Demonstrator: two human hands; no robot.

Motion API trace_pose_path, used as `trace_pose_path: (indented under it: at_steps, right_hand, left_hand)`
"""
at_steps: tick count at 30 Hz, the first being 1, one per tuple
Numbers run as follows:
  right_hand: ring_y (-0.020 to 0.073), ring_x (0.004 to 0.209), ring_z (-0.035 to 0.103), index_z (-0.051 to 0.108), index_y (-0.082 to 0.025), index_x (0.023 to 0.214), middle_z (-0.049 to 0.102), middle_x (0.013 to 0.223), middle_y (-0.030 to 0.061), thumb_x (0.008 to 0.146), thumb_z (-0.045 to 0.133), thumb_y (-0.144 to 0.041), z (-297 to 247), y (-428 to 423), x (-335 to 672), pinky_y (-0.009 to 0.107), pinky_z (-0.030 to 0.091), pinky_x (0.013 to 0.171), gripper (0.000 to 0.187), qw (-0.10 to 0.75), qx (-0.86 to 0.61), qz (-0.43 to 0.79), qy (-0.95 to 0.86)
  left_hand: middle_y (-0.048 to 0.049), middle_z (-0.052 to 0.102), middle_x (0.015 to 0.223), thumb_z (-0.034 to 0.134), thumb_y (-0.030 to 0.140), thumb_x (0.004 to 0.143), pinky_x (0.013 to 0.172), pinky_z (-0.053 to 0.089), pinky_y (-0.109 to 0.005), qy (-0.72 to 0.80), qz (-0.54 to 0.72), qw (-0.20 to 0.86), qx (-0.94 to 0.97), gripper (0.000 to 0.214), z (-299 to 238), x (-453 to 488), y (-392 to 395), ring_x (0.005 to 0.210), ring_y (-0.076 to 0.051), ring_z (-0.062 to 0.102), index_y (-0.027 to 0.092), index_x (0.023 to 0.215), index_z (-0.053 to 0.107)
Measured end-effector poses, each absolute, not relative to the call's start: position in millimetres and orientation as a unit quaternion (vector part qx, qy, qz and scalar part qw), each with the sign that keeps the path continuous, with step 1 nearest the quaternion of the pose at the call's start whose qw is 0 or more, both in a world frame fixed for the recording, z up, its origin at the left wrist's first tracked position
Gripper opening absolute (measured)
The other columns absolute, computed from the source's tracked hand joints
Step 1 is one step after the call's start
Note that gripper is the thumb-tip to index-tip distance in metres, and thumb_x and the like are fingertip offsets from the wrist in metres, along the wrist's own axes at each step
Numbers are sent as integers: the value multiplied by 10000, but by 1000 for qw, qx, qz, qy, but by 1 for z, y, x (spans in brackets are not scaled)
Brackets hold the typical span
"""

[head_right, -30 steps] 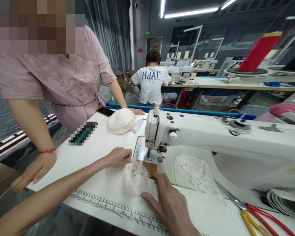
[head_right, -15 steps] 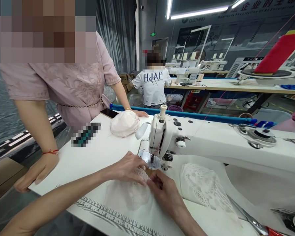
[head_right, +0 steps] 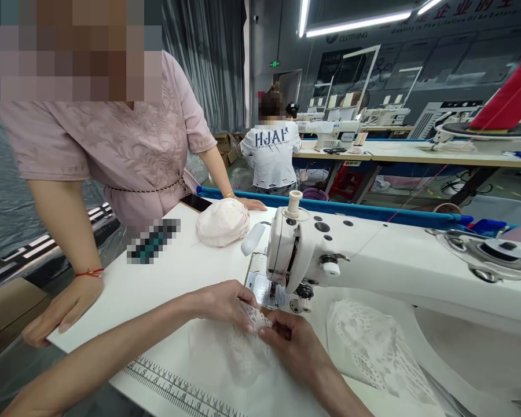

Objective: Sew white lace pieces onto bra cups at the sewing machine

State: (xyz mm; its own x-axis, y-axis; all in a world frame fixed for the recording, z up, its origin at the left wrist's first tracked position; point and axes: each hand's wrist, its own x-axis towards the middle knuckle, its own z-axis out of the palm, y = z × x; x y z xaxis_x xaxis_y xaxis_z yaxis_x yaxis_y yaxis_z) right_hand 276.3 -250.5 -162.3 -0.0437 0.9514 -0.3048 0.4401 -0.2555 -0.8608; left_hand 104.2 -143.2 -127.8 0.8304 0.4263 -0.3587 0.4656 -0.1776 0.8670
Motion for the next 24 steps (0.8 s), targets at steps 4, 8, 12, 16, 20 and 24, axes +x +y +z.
trace_pose_path:
  at_steps: [4, 8, 12, 16, 20, 24]
  right_hand:
    - [108, 591, 211, 369, -164, 629, 232, 614, -17, 739, 520, -585, -164, -250, 276, 241, 161, 527, 460, 262, -641, 472, -545]
    - [104, 584, 193, 313, -168, 623, 206, 620, -18, 761, 496, -590, -158, -250, 275, 246, 149, 526, 481, 248, -633, 480, -555]
    - [102, 551, 230, 318, -173, 647, 242, 592, -20, 819, 365, -638, -153, -252, 276, 244, 192, 514, 499, 246, -599, 507, -569]
    - [120, 615, 307, 416, -167, 774, 318, 654, -7, 819, 403, -564, -155, -253, 275, 243, 254, 556, 400, 254, -595, 494, -580]
    - [104, 589, 233, 312, -173, 669, 222, 629, -21, 799, 458, -552, -154, -256, 271, 241, 210, 528, 427, 260, -624, 475, -563]
    - [90, 520, 261, 332, -168, 659, 320, 551, -24, 848, 375, -615, -146, -260, 269, 244, 201, 509, 488, 275, -584, 552, -528]
  left_hand:
    - [11, 532, 719, 730, 421, 607, 562, 313, -185, 302, 1, 573, 761, 373, -130, 106, -147, 696, -103, 460, 142, 839, 646]
    - [-19, 577, 758, 698, 366, 656, 640, 378, -208, 288, 40, 624, 725, 295, -137, 106, -152, 749, -128, 517, 116, 799, 635]
    - [-45, 594, 775, 712, 345, 639, 710, 419, -251, 291, 71, 685, 665, 322, -146, 104, -152, 759, -146, 553, 92, 825, 640]
    - [-41, 590, 768, 729, 357, 624, 695, 417, -240, 307, 100, 698, 639, 353, -152, 104, -150, 734, -127, 540, 90, 837, 640]
    - [-39, 584, 780, 735, 399, 620, 695, 405, -238, 304, 109, 691, 647, 381, -153, 102, -151, 743, -124, 523, 97, 832, 640]
    - [-43, 582, 775, 731, 436, 621, 698, 404, -248, 301, 101, 695, 646, 418, -152, 100, -153, 745, -133, 525, 94, 842, 635]
